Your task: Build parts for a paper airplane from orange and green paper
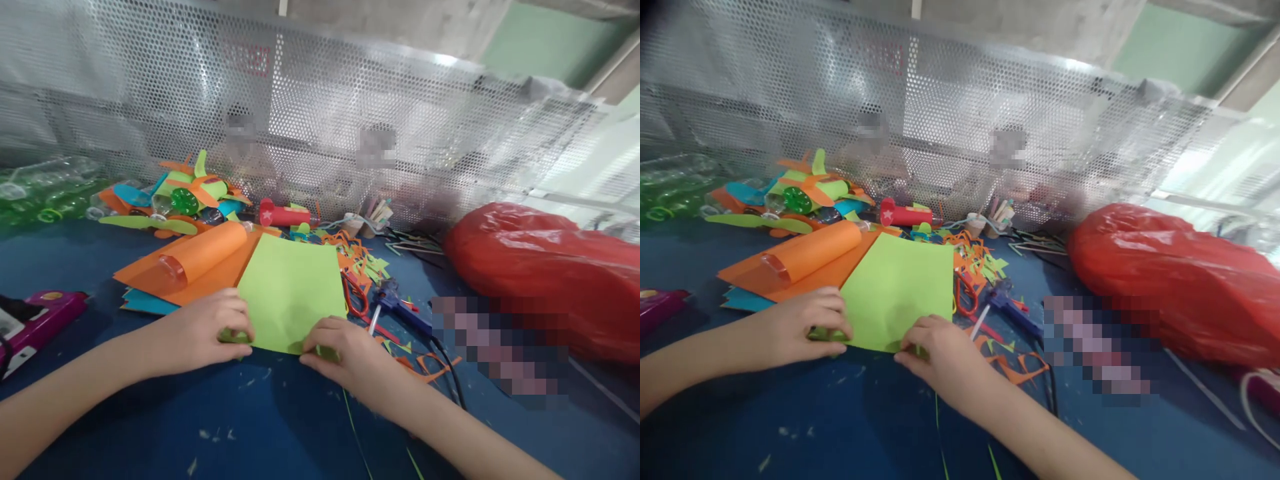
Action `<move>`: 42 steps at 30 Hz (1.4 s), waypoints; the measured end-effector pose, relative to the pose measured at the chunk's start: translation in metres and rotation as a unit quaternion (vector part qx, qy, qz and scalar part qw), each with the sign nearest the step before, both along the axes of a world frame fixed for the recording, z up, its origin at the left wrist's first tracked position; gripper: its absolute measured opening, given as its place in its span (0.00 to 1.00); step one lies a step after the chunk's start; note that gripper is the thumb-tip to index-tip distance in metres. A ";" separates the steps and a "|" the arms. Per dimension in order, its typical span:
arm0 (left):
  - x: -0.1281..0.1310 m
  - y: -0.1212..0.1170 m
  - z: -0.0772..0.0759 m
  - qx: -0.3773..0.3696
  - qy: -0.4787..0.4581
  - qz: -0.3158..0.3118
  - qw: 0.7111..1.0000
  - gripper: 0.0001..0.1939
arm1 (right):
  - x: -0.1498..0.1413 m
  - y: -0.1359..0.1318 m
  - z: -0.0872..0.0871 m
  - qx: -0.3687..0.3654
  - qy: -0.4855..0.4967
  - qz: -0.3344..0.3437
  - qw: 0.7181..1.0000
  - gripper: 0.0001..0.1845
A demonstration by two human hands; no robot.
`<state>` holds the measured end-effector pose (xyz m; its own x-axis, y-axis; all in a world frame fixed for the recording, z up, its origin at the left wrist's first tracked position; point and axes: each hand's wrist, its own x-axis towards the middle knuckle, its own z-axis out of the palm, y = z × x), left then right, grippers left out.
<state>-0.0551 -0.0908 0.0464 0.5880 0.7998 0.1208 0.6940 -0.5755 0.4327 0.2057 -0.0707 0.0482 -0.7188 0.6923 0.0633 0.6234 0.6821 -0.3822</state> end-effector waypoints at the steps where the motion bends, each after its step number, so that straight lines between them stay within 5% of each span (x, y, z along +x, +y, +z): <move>1: -0.002 0.001 0.001 -0.020 -0.001 -0.007 1.000 0.12 | 0.001 0.001 0.000 -0.002 -0.001 -0.007 1.000 0.06; 5: -0.006 0.006 0.003 -0.085 -0.019 -0.002 0.996 0.14 | 0.003 0.004 0.001 -0.011 -0.019 -0.043 0.999 0.08; 15: -0.006 0.008 -0.001 -0.087 -0.027 0.083 0.992 0.11 | 0.001 0.008 -0.004 -0.025 -0.051 -0.121 0.991 0.07; 20: -0.004 0.009 -0.005 -0.057 -0.010 0.088 0.994 0.10 | 0.000 0.006 -0.003 0.006 -0.063 -0.097 0.993 0.04; 27: -0.007 0.011 0.001 -0.110 -0.018 0.100 0.989 0.12 | 0.001 0.009 0.000 -0.034 -0.054 -0.066 0.996 0.06; 42: 0.004 0.009 0.004 -0.096 0.039 0.143 0.984 0.12 | 0.002 0.012 -0.001 -0.037 -0.059 -0.105 0.992 0.03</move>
<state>-0.0516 -0.0820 0.0508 0.3377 0.9373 -0.0862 0.8510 -0.2648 0.4536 0.2080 -0.0584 0.0468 -0.5578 0.8271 -0.0691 0.7919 0.5053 -0.3429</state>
